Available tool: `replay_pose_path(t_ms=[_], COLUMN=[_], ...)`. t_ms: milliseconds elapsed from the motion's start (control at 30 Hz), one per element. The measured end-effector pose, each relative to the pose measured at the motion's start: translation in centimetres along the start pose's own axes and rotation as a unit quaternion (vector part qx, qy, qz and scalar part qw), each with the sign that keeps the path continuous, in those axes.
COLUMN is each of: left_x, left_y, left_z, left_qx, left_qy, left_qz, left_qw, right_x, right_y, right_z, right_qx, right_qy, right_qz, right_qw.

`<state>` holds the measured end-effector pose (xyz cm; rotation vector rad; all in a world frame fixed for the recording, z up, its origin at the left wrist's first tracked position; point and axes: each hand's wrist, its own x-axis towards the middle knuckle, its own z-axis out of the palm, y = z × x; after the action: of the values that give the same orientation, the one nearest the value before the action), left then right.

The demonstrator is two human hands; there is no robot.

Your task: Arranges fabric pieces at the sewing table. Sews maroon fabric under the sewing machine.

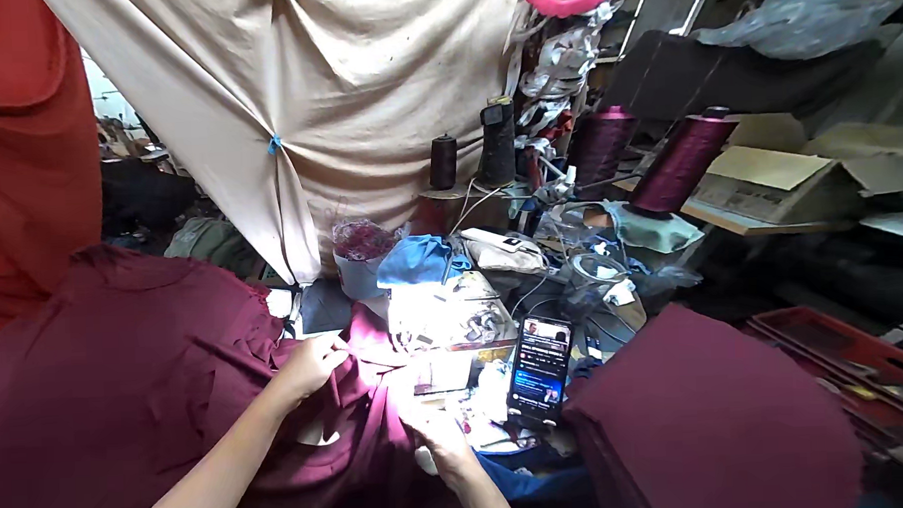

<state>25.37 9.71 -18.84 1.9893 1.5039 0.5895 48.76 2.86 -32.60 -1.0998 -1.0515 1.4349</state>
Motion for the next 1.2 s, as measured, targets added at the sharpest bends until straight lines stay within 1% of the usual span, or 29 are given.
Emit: replay_pose_path(t_ms=[67, 100, 133, 167, 200, 233, 267, 300, 333, 400, 467, 533, 600, 700, 767, 800, 867, 933, 967, 1033, 1067, 1133, 1167, 1200], left_x=[0.1, -0.1, -0.4, -0.9, -1.5, -2.4, -3.4, -4.4, -5.3, -6.6, -7.0, -6.8, -6.2, -4.5, -3.3, -2.8, -1.6, 0.1, 1.0, 1.9, 1.9, 1.4, 1.3, 1.2], left_y=[1.1, 1.8, 2.5, 3.0, 3.2, 3.2, 2.8, 2.1, 1.4, -0.4, -2.0, -2.9, -2.8, -1.6, -0.1, 0.9, 2.8, 3.7, 3.7, 3.6, 4.0, 4.9, 4.8, 4.3], left_z=[0.7, 1.0, 1.3, 1.7, 2.0, 2.6, 3.7, 5.0, 6.5, 9.4, 11.6, 12.6, 13.0, 13.1, 12.8, 12.5, 11.5, 10.9, 10.8, 10.2, 9.4, 7.0, 6.1, 5.5], left_qx=[-0.119, -0.153, -0.165, -0.147, -0.099, -0.034, 0.027, 0.08, 0.118, 0.167, 0.195, 0.204, 0.211, 0.232, 0.248, 0.25, 0.233, 0.198, 0.172, 0.16, 0.164, 0.146, 0.132, 0.117], left_qy=[-0.001, -0.007, -0.013, -0.018, -0.019, -0.009, 0.019, 0.049, 0.069, 0.114, 0.148, 0.166, 0.18, 0.201, 0.201, 0.18, 0.102, 0.051, 0.047, 0.043, 0.021, -0.034, -0.04, -0.035], left_qz=[-0.051, -0.058, -0.05, -0.022, 0.027, 0.094, 0.176, 0.252, 0.305, 0.367, 0.382, 0.38, 0.372, 0.346, 0.306, 0.271, 0.178, 0.106, 0.092, 0.096, 0.087, 0.041, 0.039, 0.054], left_qw=[0.992, 0.986, 0.985, 0.989, 0.995, 0.995, 0.984, 0.963, 0.943, 0.908, 0.891, 0.887, 0.886, 0.887, 0.897, 0.912, 0.951, 0.973, 0.98, 0.982, 0.982, 0.988, 0.99, 0.991], right_x=[0.0, -0.1, -0.1, -0.2, -0.3, -0.3, -0.4, -0.5, -0.7, -1.5, -2.4, -2.6, -2.2, -0.6, 0.5, 1.1, 2.1, 2.5, 2.8, 2.8, 2.5, 1.7, 1.3, 0.7], right_y=[0.1, 0.2, 0.2, 0.3, 0.4, 0.6, 0.8, 0.9, 1.1, 1.2, 1.6, 1.8, 1.8, 0.7, -0.5, -1.1, -2.4, -3.3, -3.2, -3.0, -2.9, -2.6, -2.4, -2.3], right_z=[0.0, -0.1, -0.1, -0.2, -0.3, -0.4, -0.6, -0.8, -0.8, -0.8, -0.7, -0.7, -0.7, -0.5, -0.2, 0.0, 0.4, 1.0, 1.3, 1.5, 1.4, 1.0, 0.7, 0.4], right_qx=[0.007, 0.005, 0.0, -0.004, -0.009, -0.015, -0.021, -0.028, -0.033, -0.036, -0.023, -0.013, -0.027, -0.036, -0.036, -0.04, -0.046, -0.041, -0.031, -0.013, -0.009, -0.024, -0.031, -0.04], right_qy=[-0.01, -0.018, -0.024, -0.028, -0.033, -0.039, -0.044, -0.051, -0.054, -0.057, -0.069, -0.069, -0.051, -0.001, 0.037, 0.05, 0.067, 0.09, 0.108, 0.132, 0.138, 0.155, 0.158, 0.147], right_qz=[-0.009, -0.014, -0.015, -0.014, -0.013, -0.015, -0.014, -0.012, -0.006, 0.003, 0.012, 0.016, 0.003, -0.011, -0.01, -0.005, -0.004, -0.007, -0.016, -0.042, -0.049, -0.048, -0.045, -0.039], right_qw=[1.0, 1.0, 1.0, 0.999, 0.999, 0.999, 0.999, 0.998, 0.998, 0.998, 0.997, 0.997, 0.998, 0.999, 0.999, 0.998, 0.997, 0.995, 0.994, 0.99, 0.989, 0.986, 0.986, 0.988])
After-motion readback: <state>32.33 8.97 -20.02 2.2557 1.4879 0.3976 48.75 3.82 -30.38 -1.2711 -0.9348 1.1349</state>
